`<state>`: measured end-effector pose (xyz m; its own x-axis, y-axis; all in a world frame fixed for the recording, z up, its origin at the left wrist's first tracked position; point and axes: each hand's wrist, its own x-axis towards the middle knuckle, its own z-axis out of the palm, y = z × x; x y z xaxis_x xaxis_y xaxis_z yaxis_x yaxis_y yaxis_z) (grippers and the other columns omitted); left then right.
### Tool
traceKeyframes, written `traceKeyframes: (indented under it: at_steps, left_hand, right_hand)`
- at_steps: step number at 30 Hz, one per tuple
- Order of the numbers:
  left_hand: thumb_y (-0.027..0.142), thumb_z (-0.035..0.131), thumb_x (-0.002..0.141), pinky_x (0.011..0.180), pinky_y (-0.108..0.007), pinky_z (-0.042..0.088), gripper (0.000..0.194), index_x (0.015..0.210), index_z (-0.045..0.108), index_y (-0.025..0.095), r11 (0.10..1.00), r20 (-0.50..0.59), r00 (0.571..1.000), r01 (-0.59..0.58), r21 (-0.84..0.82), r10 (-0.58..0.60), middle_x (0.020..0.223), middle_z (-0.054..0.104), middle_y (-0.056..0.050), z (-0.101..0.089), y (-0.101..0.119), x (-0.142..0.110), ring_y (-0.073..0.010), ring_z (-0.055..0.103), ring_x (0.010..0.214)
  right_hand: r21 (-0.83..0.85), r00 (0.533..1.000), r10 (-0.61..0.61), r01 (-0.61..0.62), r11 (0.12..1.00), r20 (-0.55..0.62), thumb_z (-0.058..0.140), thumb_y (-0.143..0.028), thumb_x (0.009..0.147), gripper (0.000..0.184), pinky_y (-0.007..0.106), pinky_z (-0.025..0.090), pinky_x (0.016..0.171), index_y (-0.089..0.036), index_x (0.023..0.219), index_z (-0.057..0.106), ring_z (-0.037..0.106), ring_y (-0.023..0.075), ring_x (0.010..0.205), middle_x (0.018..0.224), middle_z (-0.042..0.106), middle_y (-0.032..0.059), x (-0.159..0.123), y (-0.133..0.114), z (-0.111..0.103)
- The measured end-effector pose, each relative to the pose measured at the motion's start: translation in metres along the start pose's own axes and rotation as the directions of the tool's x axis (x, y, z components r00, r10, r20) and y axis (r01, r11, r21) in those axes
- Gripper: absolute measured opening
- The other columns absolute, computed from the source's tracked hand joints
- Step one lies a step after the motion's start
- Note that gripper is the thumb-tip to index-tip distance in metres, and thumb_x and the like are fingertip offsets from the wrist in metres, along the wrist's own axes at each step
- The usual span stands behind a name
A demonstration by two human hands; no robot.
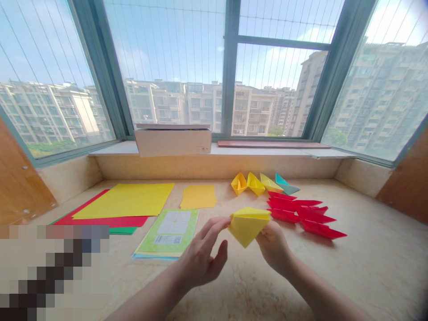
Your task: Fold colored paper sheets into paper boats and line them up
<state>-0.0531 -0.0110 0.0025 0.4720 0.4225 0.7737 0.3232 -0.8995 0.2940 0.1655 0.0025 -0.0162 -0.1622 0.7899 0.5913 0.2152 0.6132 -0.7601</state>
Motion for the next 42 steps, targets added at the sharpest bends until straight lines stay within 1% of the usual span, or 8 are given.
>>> traceKeyframes:
  at_steps: [7,14,17,20,28,35,39,42]
  left_hand:
    - [0.006,0.051,0.086,0.1,-0.038,0.049,0.043,0.128,0.05,0.018,0.986,-0.098,0.995,0.037,0.165,-0.02,0.122,0.06,-0.012,-0.002,-0.01,0.004,-0.0226,0.057,0.116]
    - [0.012,0.05,0.09,0.097,-0.039,0.049,0.026,0.113,0.057,0.018,0.955,-0.114,0.984,0.162,0.247,-0.137,0.116,0.061,-0.011,-0.004,-0.023,0.005,-0.0226,0.058,0.111]
    - [0.015,0.049,0.092,0.099,-0.041,0.048,0.025,0.116,0.055,0.018,0.947,-0.108,0.978,0.202,0.249,-0.181,0.117,0.061,-0.011,-0.003,-0.027,0.005,-0.0233,0.057,0.113]
    - [0.018,0.049,0.093,0.101,-0.043,0.047,0.025,0.117,0.056,0.018,0.937,-0.085,0.971,0.237,0.257,-0.222,0.118,0.06,-0.012,-0.001,-0.029,0.006,-0.0239,0.056,0.115]
    - [0.016,0.052,0.089,0.101,-0.045,0.048,0.021,0.106,0.065,0.019,0.927,0.085,0.952,0.263,0.268,-0.294,0.119,0.062,-0.011,0.006,-0.038,0.003,-0.0248,0.058,0.115]
    - [0.015,0.051,0.089,0.102,-0.045,0.047,0.024,0.109,0.065,0.019,0.922,0.132,0.936,0.283,0.264,-0.325,0.118,0.063,-0.01,0.006,-0.041,0.002,-0.0238,0.057,0.115]
    - [0.015,0.051,0.089,0.1,-0.045,0.049,0.023,0.107,0.066,0.018,0.929,0.17,0.933,0.271,0.253,-0.318,0.115,0.064,-0.01,0.007,-0.04,0.001,-0.0237,0.058,0.111]
    - [0.016,0.052,0.089,0.099,-0.045,0.05,0.023,0.104,0.068,0.019,0.931,0.178,0.934,0.259,0.256,-0.309,0.115,0.065,-0.01,0.007,-0.037,0.002,-0.0241,0.06,0.11]
  right_hand:
    - [0.304,0.966,0.255,-0.229,0.925,-0.049,0.061,-0.046,0.09,0.032,0.028,0.051,0.057,-0.018,0.103,0.072,0.062,0.0167,0.062,0.088,0.074,0.0082,0.012,0.001,-0.013]
    - [-0.297,0.969,0.185,-0.227,0.927,-0.163,0.065,-0.042,0.086,0.031,0.031,0.049,0.059,-0.018,0.102,0.074,0.063,0.0208,0.065,0.077,0.072,0.0063,0.011,0.011,-0.03]
    - [-0.467,0.987,0.151,-0.157,0.87,-0.051,0.063,-0.037,0.088,0.027,0.032,0.05,0.063,-0.02,0.106,0.074,0.065,0.021,0.067,0.079,0.074,0.005,0.009,0.008,-0.028]
    - [-0.451,0.991,0.131,-0.101,0.887,0.035,0.057,-0.033,0.092,0.025,0.032,0.051,0.07,-0.021,0.108,0.073,0.069,0.0207,0.077,0.091,0.077,0.0053,0.008,0.004,-0.026]
    - [-0.476,0.989,0.147,-0.124,0.871,0.01,0.054,-0.029,0.093,0.024,0.032,0.053,0.07,-0.022,0.109,0.071,0.068,0.0198,0.078,0.093,0.076,0.005,0.009,0.007,-0.032]
    - [-0.464,0.972,0.113,-0.005,0.886,0.205,0.054,-0.031,0.095,0.034,0.037,0.054,0.088,-0.027,0.128,0.06,0.067,0.0215,0.101,0.118,0.068,0.0076,0.004,-0.006,-0.027]
    - [-0.468,0.93,0.095,0.088,0.879,0.354,0.044,-0.015,0.096,0.047,0.042,0.047,0.104,-0.034,0.138,0.053,0.058,0.0225,0.122,0.143,0.052,0.0072,0.002,-0.009,-0.028]
    - [-0.47,0.931,0.081,0.103,0.876,0.357,0.039,-0.003,0.091,0.056,0.041,0.046,0.105,-0.032,0.136,0.055,0.058,0.0215,0.122,0.141,0.054,0.0073,0.001,-0.006,-0.026]
